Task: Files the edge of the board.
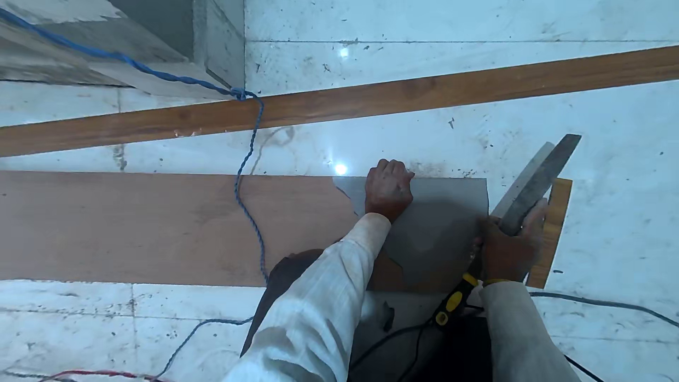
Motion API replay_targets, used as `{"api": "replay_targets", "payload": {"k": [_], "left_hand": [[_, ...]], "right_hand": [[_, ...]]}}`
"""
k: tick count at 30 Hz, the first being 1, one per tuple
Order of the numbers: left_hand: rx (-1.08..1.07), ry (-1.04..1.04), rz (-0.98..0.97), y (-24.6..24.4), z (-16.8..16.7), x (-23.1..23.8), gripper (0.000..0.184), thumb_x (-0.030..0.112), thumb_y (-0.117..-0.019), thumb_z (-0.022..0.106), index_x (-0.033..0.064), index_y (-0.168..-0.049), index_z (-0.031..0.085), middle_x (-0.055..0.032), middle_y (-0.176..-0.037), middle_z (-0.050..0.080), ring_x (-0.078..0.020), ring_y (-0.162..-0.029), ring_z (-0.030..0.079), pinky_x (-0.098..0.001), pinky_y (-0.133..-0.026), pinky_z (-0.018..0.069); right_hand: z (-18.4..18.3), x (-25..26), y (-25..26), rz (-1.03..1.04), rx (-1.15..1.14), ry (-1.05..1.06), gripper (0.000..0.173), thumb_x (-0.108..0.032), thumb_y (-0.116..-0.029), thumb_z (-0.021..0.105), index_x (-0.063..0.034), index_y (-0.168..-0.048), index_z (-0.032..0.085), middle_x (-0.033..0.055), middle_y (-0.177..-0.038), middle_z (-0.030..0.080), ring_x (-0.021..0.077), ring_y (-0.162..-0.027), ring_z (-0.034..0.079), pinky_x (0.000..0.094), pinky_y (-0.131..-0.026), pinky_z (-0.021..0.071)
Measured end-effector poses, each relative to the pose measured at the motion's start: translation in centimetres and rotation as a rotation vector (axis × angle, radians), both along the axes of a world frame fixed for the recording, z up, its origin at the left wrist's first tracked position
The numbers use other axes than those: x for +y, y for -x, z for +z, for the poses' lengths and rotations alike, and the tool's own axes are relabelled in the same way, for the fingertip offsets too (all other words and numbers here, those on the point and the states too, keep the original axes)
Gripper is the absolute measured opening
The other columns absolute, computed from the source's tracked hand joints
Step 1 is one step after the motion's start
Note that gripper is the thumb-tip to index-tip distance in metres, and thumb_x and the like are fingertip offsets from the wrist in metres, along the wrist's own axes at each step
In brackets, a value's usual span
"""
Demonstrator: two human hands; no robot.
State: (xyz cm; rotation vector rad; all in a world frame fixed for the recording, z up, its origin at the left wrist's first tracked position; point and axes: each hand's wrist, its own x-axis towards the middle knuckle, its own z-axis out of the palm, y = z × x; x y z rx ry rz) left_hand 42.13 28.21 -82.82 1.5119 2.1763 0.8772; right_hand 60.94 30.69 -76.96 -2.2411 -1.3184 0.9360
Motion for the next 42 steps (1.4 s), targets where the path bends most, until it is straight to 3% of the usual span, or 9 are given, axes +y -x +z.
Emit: {"api": "replay_targets", "payload": {"k": [6, 11, 13, 15, 18, 21, 27, 42], "left_hand": [[-0.046, -0.027, -0.038, 0.3, -0.1, -0.2, 0.020, 0.010, -0.0965, 0.062, -0.0054, -0.088, 0.070, -0.0205, -0.095, 0.072, -0.0387, -0.097, 0.069, -0.0504, -0.083, 0.0521], [0.081, 0.033, -0.098, 1.0, -0.3, -0.7, 0.023, 0.017, -0.0985, 0.060, -0.0014, -0.093, 0.073, -0.0175, -0.098, 0.074, -0.0358, -0.102, 0.069, -0.0526, -0.103, 0.0439], [0.093, 0.053, -0.095, 0.9, -0.4, -0.7, 0.025, 0.018, -0.0999, 0.058, -0.0016, -0.093, 0.072, -0.0175, -0.097, 0.074, -0.0355, -0.101, 0.069, -0.0526, -0.104, 0.0427], [0.070, 0.047, -0.085, 1.1, -0.4, -0.5, 0.026, 0.018, -0.0999, 0.058, -0.0020, -0.090, 0.071, -0.0178, -0.094, 0.073, -0.0354, -0.097, 0.069, -0.0519, -0.100, 0.0441], [0.032, 0.074, -0.087, 1.3, -0.1, -0.4, 0.028, 0.019, -0.1001, 0.058, -0.0024, -0.088, 0.071, -0.0187, -0.095, 0.073, -0.0363, -0.098, 0.069, -0.0528, -0.098, 0.0451], [-0.010, 0.107, -0.076, 1.4, 0.2, -0.2, 0.029, 0.021, -0.1003, 0.059, -0.0030, -0.088, 0.070, -0.0193, -0.097, 0.073, -0.0371, -0.101, 0.067, -0.0531, -0.100, 0.0436], [-0.043, 0.144, -0.062, 1.5, 0.5, -0.2, 0.032, 0.024, -0.1008, 0.061, -0.0041, -0.088, 0.070, -0.0204, -0.096, 0.072, -0.0380, -0.102, 0.067, -0.0538, -0.101, 0.0427], [-0.025, 0.163, -0.085, 1.7, 0.7, 0.1, 0.031, 0.022, -0.1013, 0.060, -0.0038, -0.086, 0.069, -0.0195, -0.096, 0.072, -0.0359, -0.101, 0.066, -0.0517, -0.097, 0.0428]], "right_hand": [[-0.6, 0.2, -0.3, -0.033, 0.023, 0.024, 0.093, -0.004, -0.0940, 0.071, -0.0239, -0.165, 0.015, 0.0161, -0.113, 0.063, 0.0183, -0.056, 0.058, 0.0357, -0.046, 0.0501], [-0.4, 0.2, -0.3, 0.002, -0.012, 0.023, 0.091, -0.005, -0.0946, 0.071, -0.0204, -0.165, 0.016, 0.0139, -0.113, 0.066, 0.0182, -0.057, 0.060, 0.0359, -0.048, 0.0516], [0.2, -0.4, -0.9, 0.078, -0.076, -0.042, 0.084, -0.010, -0.0986, 0.066, -0.0182, -0.165, 0.015, 0.0195, -0.118, 0.066, 0.0259, -0.066, 0.064, 0.0448, -0.057, 0.0542], [1.4, -1.4, -1.1, 0.193, -0.118, -0.134, 0.073, -0.018, -0.1042, 0.057, -0.0162, -0.165, 0.016, 0.0250, -0.108, 0.067, 0.0314, -0.063, 0.064, 0.0519, -0.058, 0.0543], [3.0, -3.8, -1.1, 0.346, 0.057, -0.118, 0.059, -0.023, -0.1093, 0.043, -0.0133, -0.163, 0.021, 0.0066, -0.078, 0.061, 0.0118, -0.047, 0.053, 0.0316, -0.041, 0.0484], [3.2, -5.8, 0.3, 0.397, 0.307, 0.100, 0.056, -0.022, -0.1094, 0.042, -0.0147, -0.163, 0.026, 0.0008, -0.065, 0.056, 0.0092, -0.040, 0.048, 0.0286, -0.035, 0.0451], [2.3, -7.1, 2.5, 0.467, 0.337, 0.309, 0.055, -0.019, -0.1093, 0.044, -0.0179, -0.162, 0.030, 0.0031, -0.066, 0.056, 0.0096, -0.040, 0.046, 0.0273, -0.037, 0.0437], [1.4, -7.1, 3.1, 0.523, 0.256, 0.287, 0.055, -0.018, -0.1097, 0.043, -0.0158, -0.162, 0.027, 0.0044, -0.063, 0.053, 0.0118, -0.040, 0.045, 0.0297, -0.038, 0.0434]]}}
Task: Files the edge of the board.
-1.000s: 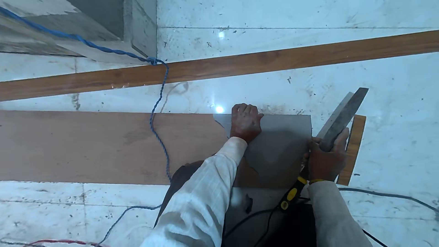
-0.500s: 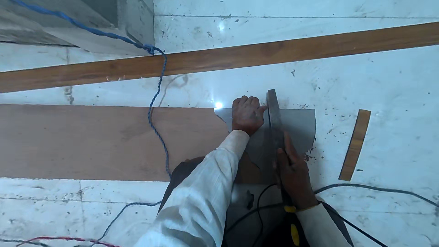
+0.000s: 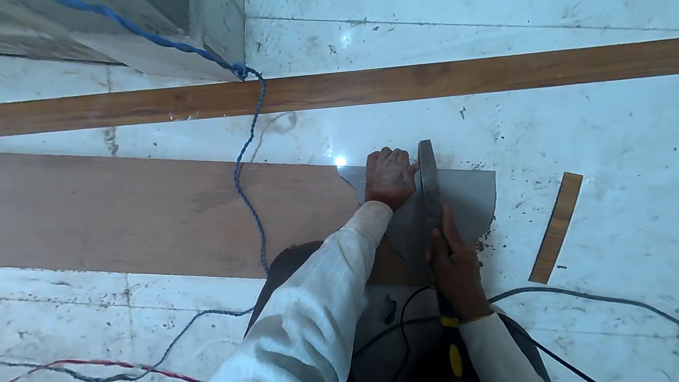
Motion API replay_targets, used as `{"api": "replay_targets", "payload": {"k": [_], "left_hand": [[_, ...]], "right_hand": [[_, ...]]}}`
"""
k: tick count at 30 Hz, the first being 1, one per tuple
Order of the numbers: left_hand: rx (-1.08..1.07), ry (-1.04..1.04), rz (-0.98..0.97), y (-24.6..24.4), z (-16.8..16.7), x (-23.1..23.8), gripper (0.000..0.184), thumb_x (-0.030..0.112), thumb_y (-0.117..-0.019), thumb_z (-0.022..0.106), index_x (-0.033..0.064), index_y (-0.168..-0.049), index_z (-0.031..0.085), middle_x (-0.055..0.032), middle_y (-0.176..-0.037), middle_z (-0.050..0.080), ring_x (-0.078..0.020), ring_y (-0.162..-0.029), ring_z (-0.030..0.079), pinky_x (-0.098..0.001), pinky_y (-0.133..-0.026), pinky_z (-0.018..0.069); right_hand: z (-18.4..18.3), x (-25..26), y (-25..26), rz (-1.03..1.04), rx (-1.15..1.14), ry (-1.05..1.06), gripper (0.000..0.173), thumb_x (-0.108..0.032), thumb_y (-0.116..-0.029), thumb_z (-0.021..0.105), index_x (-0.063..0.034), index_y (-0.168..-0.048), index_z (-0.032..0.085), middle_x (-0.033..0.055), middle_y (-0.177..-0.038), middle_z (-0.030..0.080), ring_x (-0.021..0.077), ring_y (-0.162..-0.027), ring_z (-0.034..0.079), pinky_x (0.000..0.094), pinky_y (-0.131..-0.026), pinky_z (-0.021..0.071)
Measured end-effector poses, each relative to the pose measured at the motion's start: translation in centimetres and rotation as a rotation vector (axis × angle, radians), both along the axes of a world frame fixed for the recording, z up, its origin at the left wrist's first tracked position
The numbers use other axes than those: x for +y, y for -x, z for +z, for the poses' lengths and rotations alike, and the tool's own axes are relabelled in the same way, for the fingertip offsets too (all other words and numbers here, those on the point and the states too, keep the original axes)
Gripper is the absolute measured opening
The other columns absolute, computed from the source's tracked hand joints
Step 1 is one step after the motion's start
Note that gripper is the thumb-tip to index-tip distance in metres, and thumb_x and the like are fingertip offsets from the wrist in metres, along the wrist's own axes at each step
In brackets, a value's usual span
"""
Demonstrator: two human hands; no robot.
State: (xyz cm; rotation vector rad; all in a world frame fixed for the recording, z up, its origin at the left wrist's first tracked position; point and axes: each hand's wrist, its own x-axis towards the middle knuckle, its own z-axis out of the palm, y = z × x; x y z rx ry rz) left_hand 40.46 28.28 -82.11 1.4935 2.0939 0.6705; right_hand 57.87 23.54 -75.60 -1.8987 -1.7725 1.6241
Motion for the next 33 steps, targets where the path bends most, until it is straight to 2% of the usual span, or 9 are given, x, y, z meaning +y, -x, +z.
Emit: {"api": "replay_targets", "payload": {"k": [5, 9, 13, 16, 19, 21, 26, 28, 33], "left_hand": [[0.020, -0.004, -0.007, -0.2, 0.1, -0.1, 0.031, 0.022, -0.1018, 0.059, -0.0041, -0.090, 0.069, -0.0201, -0.097, 0.071, -0.0370, -0.102, 0.066, -0.0531, -0.099, 0.0426], [0.030, 0.033, -0.027, 0.0, 0.5, -0.1, 0.032, 0.021, -0.1037, 0.056, -0.0062, -0.095, 0.071, -0.0215, -0.105, 0.073, -0.0384, -0.109, 0.066, -0.0541, -0.100, 0.0428], [0.050, -0.036, -0.006, -0.3, 0.2, 0.1, 0.029, 0.020, -0.1013, 0.059, -0.0047, -0.090, 0.070, -0.0208, -0.099, 0.073, -0.0378, -0.103, 0.067, -0.0538, -0.096, 0.0448], [0.065, -0.045, 0.013, -0.2, -0.1, 0.0, 0.028, 0.018, -0.1006, 0.060, -0.0048, -0.089, 0.071, -0.0201, -0.097, 0.073, -0.0372, -0.100, 0.068, -0.0536, -0.095, 0.0458], [0.014, 0.035, -0.041, -0.3, 0.4, -0.4, 0.030, 0.019, -0.1031, 0.056, -0.0065, -0.094, 0.070, -0.0218, -0.103, 0.072, -0.0387, -0.107, 0.066, -0.0547, -0.098, 0.0436], [0.008, 0.009, -0.031, -0.1, 0.4, 0.0, 0.030, 0.019, -0.1025, 0.058, -0.0064, -0.092, 0.070, -0.0221, -0.100, 0.072, -0.0389, -0.105, 0.066, -0.0544, -0.097, 0.0439], [-0.005, -0.034, -0.008, 0.0, -0.1, -0.3, 0.029, 0.019, -0.1011, 0.059, -0.0051, -0.090, 0.070, -0.0208, -0.098, 0.073, -0.0382, -0.102, 0.068, -0.0537, -0.095, 0.0462], [-0.024, 0.002, -0.028, -0.2, 0.0, -0.3, 0.029, 0.019, -0.1023, 0.058, -0.0053, -0.092, 0.070, -0.0209, -0.100, 0.072, -0.0385, -0.104, 0.067, -0.0533, -0.095, 0.0457], [-0.041, 0.038, -0.039, 0.2, 0.3, 0.0, 0.029, 0.018, -0.1031, 0.057, -0.0063, -0.094, 0.070, -0.0215, -0.102, 0.071, -0.0383, -0.105, 0.066, -0.0526, -0.095, 0.0454]], "right_hand": [[-0.3, -0.4, 0.1, 0.093, -0.105, -0.148, 0.054, -0.017, -0.1084, 0.045, -0.0127, -0.161, 0.033, 0.0088, -0.068, 0.059, 0.0167, -0.045, 0.049, 0.0364, -0.043, 0.0459], [-0.8, 1.9, 2.2, 0.221, -0.239, -0.272, 0.053, -0.013, -0.1081, 0.047, -0.0028, -0.159, 0.033, 0.0271, -0.090, 0.070, 0.0385, -0.067, 0.066, 0.0570, -0.065, 0.0530], [-0.9, 1.3, 1.3, 0.239, -0.217, -0.337, 0.054, -0.017, -0.1081, 0.046, -0.0074, -0.160, 0.033, 0.0196, -0.078, 0.067, 0.0310, -0.056, 0.061, 0.0504, -0.054, 0.0519], [-1.0, -0.1, 1.1, 0.228, -0.239, -0.372, 0.053, -0.009, -0.1052, 0.049, -0.0009, -0.156, 0.038, 0.0245, -0.082, 0.069, 0.0354, -0.058, 0.063, 0.0531, -0.057, 0.0527], [-1.0, 2.1, 2.8, 0.240, -0.289, -0.342, 0.052, -0.012, -0.1081, 0.047, -0.0027, -0.158, 0.035, 0.0292, -0.090, 0.070, 0.0446, -0.067, 0.066, 0.0596, -0.065, 0.0520], [-0.9, 3.3, 2.9, 0.216, -0.228, -0.301, 0.052, -0.015, -0.1091, 0.047, -0.0053, -0.159, 0.034, 0.0260, -0.086, 0.069, 0.0387, -0.062, 0.063, 0.0550, -0.061, 0.0514], [-0.4, 1.4, -0.1, 0.023, -0.019, -0.121, 0.054, -0.026, -0.1099, 0.043, -0.0188, -0.162, 0.030, 0.0050, -0.065, 0.054, 0.0153, -0.043, 0.048, 0.0346, -0.039, 0.0456], [-0.2, 0.9, -0.4, -0.040, 0.008, -0.046, 0.054, -0.026, -0.1101, 0.043, -0.0220, -0.162, 0.029, 0.0037, -0.063, 0.051, 0.0140, -0.040, 0.046, 0.0327, -0.037, 0.0443], [-0.1, 0.6, 0.0, -0.062, 0.044, 0.005, 0.056, -0.022, -0.1097, 0.043, -0.0191, -0.163, 0.027, 0.0020, -0.061, 0.050, 0.0110, -0.039, 0.045, 0.0290, -0.036, 0.0432]]}}
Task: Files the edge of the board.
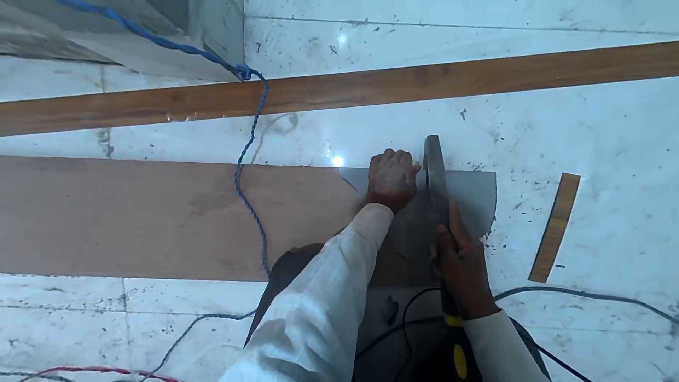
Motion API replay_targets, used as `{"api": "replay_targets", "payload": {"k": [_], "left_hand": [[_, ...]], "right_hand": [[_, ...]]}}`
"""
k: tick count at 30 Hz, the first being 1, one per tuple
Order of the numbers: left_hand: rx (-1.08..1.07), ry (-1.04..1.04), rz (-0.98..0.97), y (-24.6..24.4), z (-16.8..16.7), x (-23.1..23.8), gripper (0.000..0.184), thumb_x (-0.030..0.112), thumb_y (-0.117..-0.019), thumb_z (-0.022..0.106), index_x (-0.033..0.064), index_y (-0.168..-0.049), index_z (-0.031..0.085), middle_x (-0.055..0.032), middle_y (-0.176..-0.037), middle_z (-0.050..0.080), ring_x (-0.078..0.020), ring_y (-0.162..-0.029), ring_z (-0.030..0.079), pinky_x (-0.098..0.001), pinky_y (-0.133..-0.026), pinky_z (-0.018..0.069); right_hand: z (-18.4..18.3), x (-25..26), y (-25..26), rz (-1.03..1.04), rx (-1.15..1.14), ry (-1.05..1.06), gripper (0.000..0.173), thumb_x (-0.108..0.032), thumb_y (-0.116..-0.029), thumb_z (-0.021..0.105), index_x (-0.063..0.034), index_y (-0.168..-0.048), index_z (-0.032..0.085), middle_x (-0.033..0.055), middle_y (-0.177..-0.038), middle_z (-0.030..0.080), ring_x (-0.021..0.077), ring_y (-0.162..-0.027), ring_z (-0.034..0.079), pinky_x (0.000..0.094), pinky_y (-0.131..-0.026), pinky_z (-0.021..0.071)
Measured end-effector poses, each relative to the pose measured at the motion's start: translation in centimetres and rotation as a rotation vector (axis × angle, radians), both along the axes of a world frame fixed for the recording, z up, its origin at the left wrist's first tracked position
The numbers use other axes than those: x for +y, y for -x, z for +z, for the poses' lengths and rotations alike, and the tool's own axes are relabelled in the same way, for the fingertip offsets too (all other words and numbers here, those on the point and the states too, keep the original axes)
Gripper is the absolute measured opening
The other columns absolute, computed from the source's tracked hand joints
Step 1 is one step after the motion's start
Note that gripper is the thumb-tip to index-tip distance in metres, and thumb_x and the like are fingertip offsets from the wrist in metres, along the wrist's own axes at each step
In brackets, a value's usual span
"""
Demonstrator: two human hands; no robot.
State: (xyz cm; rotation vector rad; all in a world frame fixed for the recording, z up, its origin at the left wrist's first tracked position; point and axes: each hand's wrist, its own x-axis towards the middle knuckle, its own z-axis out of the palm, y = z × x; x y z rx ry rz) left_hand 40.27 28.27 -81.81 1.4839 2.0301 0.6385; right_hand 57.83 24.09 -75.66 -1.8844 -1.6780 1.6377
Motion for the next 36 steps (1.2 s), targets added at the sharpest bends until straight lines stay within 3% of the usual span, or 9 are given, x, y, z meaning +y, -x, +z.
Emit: {"api": "replay_targets", "payload": {"k": [13, 17, 20, 23, 26, 28, 30, 34, 36], "left_hand": [[-0.002, -0.057, 0.032, 0.0, -0.3, 0.0, 0.026, 0.015, -0.1010, 0.059, -0.0059, -0.092, 0.071, -0.0208, -0.099, 0.072, -0.0375, -0.102, 0.067, -0.0522, -0.092, 0.0473], [0.018, -0.047, 0.022, -0.3, -0.4, -0.2, 0.026, 0.016, -0.1016, 0.058, -0.0058, -0.092, 0.070, -0.0204, -0.098, 0.072, -0.0373, -0.101, 0.067, -0.0517, -0.092, 0.0471], [0.053, -0.091, 0.037, -0.1, -0.6, 0.0, 0.025, 0.015, -0.1004, 0.059, -0.0054, -0.090, 0.070, -0.0201, -0.097, 0.072, -0.0372, -0.100, 0.068, -0.0520, -0.092, 0.0477], [0.050, -0.029, 0.006, -0.3, -0.2, -0.2, 0.027, 0.015, -0.1023, 0.056, -0.0069, -0.098, 0.071, -0.0216, -0.105, 0.073, -0.0387, -0.108, 0.067, -0.0537, -0.095, 0.0471], [0.054, -0.016, -0.002, -0.2, 0.0, 0.0, 0.027, 0.016, -0.1030, 0.056, -0.0060, -0.096, 0.070, -0.0211, -0.103, 0.072, -0.0383, -0.107, 0.066, -0.0528, -0.095, 0.0460], [0.064, -0.053, 0.028, -0.2, -0.1, 0.2, 0.026, 0.015, -0.1017, 0.058, -0.0055, -0.093, 0.071, -0.0207, -0.100, 0.072, -0.0380, -0.103, 0.067, -0.0533, -0.093, 0.0472], [0.068, -0.055, 0.036, -0.1, -0.2, 0.3, 0.026, 0.015, -0.1017, 0.059, -0.0057, -0.092, 0.071, -0.0208, -0.099, 0.072, -0.0379, -0.103, 0.068, -0.0536, -0.093, 0.0471], [0.046, -0.046, 0.005, -0.2, -0.1, 0.2, 0.027, 0.016, -0.1020, 0.057, -0.0066, -0.096, 0.071, -0.0224, -0.103, 0.072, -0.0397, -0.106, 0.067, -0.0551, -0.095, 0.0465], [0.037, -0.074, 0.018, -0.3, -0.2, -0.1, 0.026, 0.015, -0.1010, 0.058, -0.0067, -0.093, 0.070, -0.0222, -0.100, 0.072, -0.0400, -0.104, 0.067, -0.0551, -0.094, 0.0471]], "right_hand": [[-0.1, -0.1, 1.0, 0.066, -0.049, -0.018, 0.055, -0.019, -0.1100, 0.042, -0.0149, -0.162, 0.027, 0.0038, -0.064, 0.053, 0.0106, -0.041, 0.045, 0.0285, -0.037, 0.0425], [0.1, -0.6, 0.8, 0.141, -0.140, -0.104, 0.054, -0.018, -0.1096, 0.044, -0.0134, -0.162, 0.030, 0.0083, -0.066, 0.056, 0.0161, -0.044, 0.047, 0.0350, -0.042, 0.0450], [-0.5, -1.0, 1.1, 0.187, -0.191, -0.221, 0.053, -0.014, -0.1076, 0.045, -0.0041, -0.159, 0.033, 0.0125, -0.071, 0.061, 0.0203, -0.050, 0.053, 0.0399, -0.048, 0.0491], [-1.2, 0.4, 2.5, 0.237, -0.300, -0.280, 0.053, -0.013, -0.1088, 0.046, -0.0028, -0.159, 0.032, 0.0259, -0.086, 0.069, 0.0380, -0.065, 0.064, 0.0562, -0.063, 0.0523], [-1.2, 0.7, 2.6, 0.246, -0.299, -0.318, 0.054, -0.016, -0.1090, 0.046, -0.0076, -0.160, 0.032, 0.0229, -0.083, 0.069, 0.0349, -0.061, 0.063, 0.0537, -0.060, 0.0521], [-0.7, -0.8, 1.7, 0.275, -0.327, -0.384, 0.054, -0.013, -0.1055, 0.050, -0.0041, -0.157, 0.037, 0.0203, -0.077, 0.068, 0.0331, -0.056, 0.063, 0.0521, -0.055, 0.0530], [-1.0, -1.2, 2.1, 0.261, -0.345, -0.409, 0.053, -0.008, -0.1038, 0.052, 0.0015, -0.155, 0.040, 0.0265, -0.084, 0.071, 0.0408, -0.062, 0.066, 0.0575, -0.060, 0.0531], [-2.0, 2.4, 4.1, 0.214, -0.303, -0.322, 0.053, -0.013, -0.1090, 0.046, -0.0050, -0.159, 0.032, 0.0286, -0.091, 0.070, 0.0429, -0.070, 0.066, 0.0574, -0.067, 0.0527], [-1.0, 2.8, 3.7, 0.186, -0.248, -0.214, 0.053, -0.017, -0.1103, 0.044, -0.0093, -0.161, 0.031, 0.0238, -0.088, 0.068, 0.0357, -0.066, 0.062, 0.0533, -0.064, 0.0520]]}}
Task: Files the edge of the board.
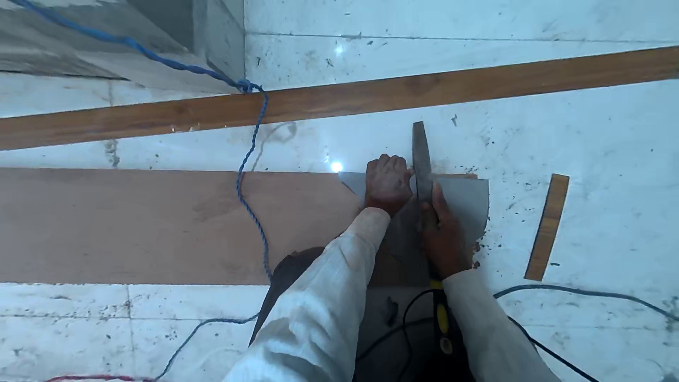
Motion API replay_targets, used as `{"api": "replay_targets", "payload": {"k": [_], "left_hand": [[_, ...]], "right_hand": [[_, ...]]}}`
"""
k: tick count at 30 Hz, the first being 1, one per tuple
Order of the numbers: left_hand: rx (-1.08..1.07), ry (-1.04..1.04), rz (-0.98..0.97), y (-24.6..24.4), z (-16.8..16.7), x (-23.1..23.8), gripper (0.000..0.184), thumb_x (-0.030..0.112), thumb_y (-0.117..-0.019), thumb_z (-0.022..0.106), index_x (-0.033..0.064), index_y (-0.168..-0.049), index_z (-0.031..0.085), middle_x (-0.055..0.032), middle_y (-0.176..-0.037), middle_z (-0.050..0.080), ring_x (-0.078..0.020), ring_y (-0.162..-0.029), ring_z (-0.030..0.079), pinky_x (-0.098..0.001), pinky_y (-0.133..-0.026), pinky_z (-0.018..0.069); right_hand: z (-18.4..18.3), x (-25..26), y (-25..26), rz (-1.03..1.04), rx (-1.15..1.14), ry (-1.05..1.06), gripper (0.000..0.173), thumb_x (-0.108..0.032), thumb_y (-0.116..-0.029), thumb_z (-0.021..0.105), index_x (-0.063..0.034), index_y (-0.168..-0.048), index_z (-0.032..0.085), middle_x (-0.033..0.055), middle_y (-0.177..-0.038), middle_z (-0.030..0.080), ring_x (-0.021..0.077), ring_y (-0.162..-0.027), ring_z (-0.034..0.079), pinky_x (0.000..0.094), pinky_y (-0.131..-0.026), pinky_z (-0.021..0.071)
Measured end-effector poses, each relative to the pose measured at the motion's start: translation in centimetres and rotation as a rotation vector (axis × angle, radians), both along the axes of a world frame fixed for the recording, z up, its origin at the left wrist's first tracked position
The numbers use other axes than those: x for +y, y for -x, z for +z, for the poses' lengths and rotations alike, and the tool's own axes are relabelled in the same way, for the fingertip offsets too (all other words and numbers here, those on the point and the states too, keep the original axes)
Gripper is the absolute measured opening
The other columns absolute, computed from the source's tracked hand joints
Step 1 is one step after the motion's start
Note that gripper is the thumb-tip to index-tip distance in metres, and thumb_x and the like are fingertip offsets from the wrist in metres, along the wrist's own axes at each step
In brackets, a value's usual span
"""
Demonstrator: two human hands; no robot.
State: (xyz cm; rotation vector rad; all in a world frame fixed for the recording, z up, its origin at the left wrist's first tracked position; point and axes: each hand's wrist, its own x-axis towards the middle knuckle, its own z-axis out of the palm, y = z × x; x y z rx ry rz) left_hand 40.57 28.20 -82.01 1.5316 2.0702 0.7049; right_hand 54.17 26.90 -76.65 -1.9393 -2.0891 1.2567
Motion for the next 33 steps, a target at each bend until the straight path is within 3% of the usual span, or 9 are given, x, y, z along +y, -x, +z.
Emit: {"api": "replay_targets", "payload": {"k": [3, 4, 7, 8, 10, 13, 16, 25, 33], "left_hand": [[-0.004, -0.013, 0.005, 0.2, -0.3, 0.0, 0.027, 0.017, -0.1011, 0.058, -0.0058, -0.092, 0.071, -0.0212, -0.099, 0.072, -0.0392, -0.102, 0.068, -0.0541, -0.093, 0.0480], [-0.028, 0.007, 0.008, 0.2, -0.2, -0.2, 0.028, 0.017, -0.1016, 0.058, -0.0062, -0.093, 0.072, -0.0215, -0.101, 0.073, -0.0392, -0.104, 0.068, -0.0542, -0.095, 0.0475], [-0.058, 0.006, 0.023, 0.1, -0.4, -0.2, 0.027, 0.017, -0.1016, 0.059, -0.0056, -0.093, 0.071, -0.0207, -0.100, 0.072, -0.0388, -0.105, 0.067, -0.0536, -0.096, 0.0469], [-0.044, -0.028, 0.033, 0.1, -0.8, -0.1, 0.026, 0.016, -0.1004, 0.060, -0.0051, -0.091, 0.071, -0.0204, -0.098, 0.072, -0.0387, -0.102, 0.067, -0.0533, -0.095, 0.0478], [-0.024, -0.063, 0.044, -0.1, -1.1, -0.2, 0.025, 0.016, -0.0993, 0.060, -0.0044, -0.089, 0.071, -0.0197, -0.096, 0.073, -0.0382, -0.100, 0.068, -0.0531, -0.094, 0.0486], [-0.014, -0.069, 0.046, 0.0, -1.1, -0.3, 0.025, 0.016, -0.0995, 0.060, -0.0043, -0.088, 0.070, -0.0195, -0.094, 0.072, -0.0380, -0.098, 0.068, -0.0526, -0.092, 0.0482], [-0.006, -0.101, 0.050, -0.1, -1.2, -0.3, 0.025, 0.015, -0.0988, 0.060, -0.0042, -0.086, 0.070, -0.0199, -0.092, 0.072, -0.0385, -0.096, 0.068, -0.0522, -0.089, 0.0488], [-0.074, -0.072, 0.034, 0.3, -0.9, -0.4, 0.023, 0.013, -0.0995, 0.060, -0.0052, -0.090, 0.071, -0.0202, -0.096, 0.072, -0.0388, -0.099, 0.067, -0.0516, -0.090, 0.0487], [-0.073, -0.068, -0.005, 0.6, -0.9, -0.4, 0.022, 0.010, -0.1000, 0.059, -0.0063, -0.092, 0.071, -0.0214, -0.096, 0.072, -0.0393, -0.099, 0.067, -0.0515, -0.089, 0.0500]], "right_hand": [[0.8, -1.6, -2.8, -0.128, 0.124, -0.077, 0.052, -0.021, -0.1095, 0.044, -0.0109, -0.160, 0.033, 0.0095, -0.073, 0.062, 0.0177, -0.048, 0.054, 0.0383, -0.044, 0.0495], [1.2, -2.2, -4.0, -0.192, 0.109, -0.128, 0.054, -0.022, -0.1087, 0.046, -0.0109, -0.160, 0.031, 0.0080, -0.075, 0.063, 0.0144, -0.046, 0.053, 0.0348, -0.042, 0.0493], [2.0, -1.7, -6.5, -0.417, -0.020, -0.210, 0.076, -0.019, -0.1018, 0.063, -0.0149, -0.164, 0.020, 0.0227, -0.110, 0.067, 0.0271, -0.062, 0.061, 0.0482, -0.056, 0.0526], [1.6, -1.0, -7.2, -0.471, -0.026, -0.219, 0.082, -0.016, -0.0997, 0.066, -0.0135, -0.164, 0.016, 0.0214, -0.115, 0.066, 0.0266, -0.064, 0.063, 0.0472, -0.055, 0.0534], [0.6, 0.3, -8.2, -0.575, 0.006, -0.191, 0.090, -0.009, -0.0960, 0.070, -0.0152, -0.165, 0.012, 0.0178, -0.118, 0.064, 0.0209, -0.059, 0.061, 0.0396, -0.050, 0.0533], [-0.3, 2.1, -8.2, -0.707, 0.074, -0.098, 0.091, -0.005, -0.0950, 0.071, -0.0206, -0.165, 0.013, 0.0106, -0.106, 0.067, 0.0133, -0.050, 0.055, 0.0306, -0.042, 0.0487], [-0.6, 3.1, -7.9, -0.726, 0.098, -0.058, 0.094, -0.002, -0.0930, 0.072, -0.0246, -0.165, 0.015, 0.0112, -0.103, 0.067, 0.0138, -0.048, 0.055, 0.0302, -0.041, 0.0473], [-1.0, 4.0, -8.0, -0.728, 0.110, -0.073, 0.095, 0.000, -0.0914, 0.072, -0.0229, -0.164, 0.017, 0.0107, -0.099, 0.067, 0.0122, -0.046, 0.052, 0.0290, -0.039, 0.0456], [-1.3, 4.9, -8.1, -0.682, 0.076, -0.113, 0.095, -0.003, -0.0917, 0.073, -0.0266, -0.164, 0.018, 0.0158, -0.113, 0.061, 0.0132, -0.050, 0.052, 0.0305, -0.043, 0.0469]]}}
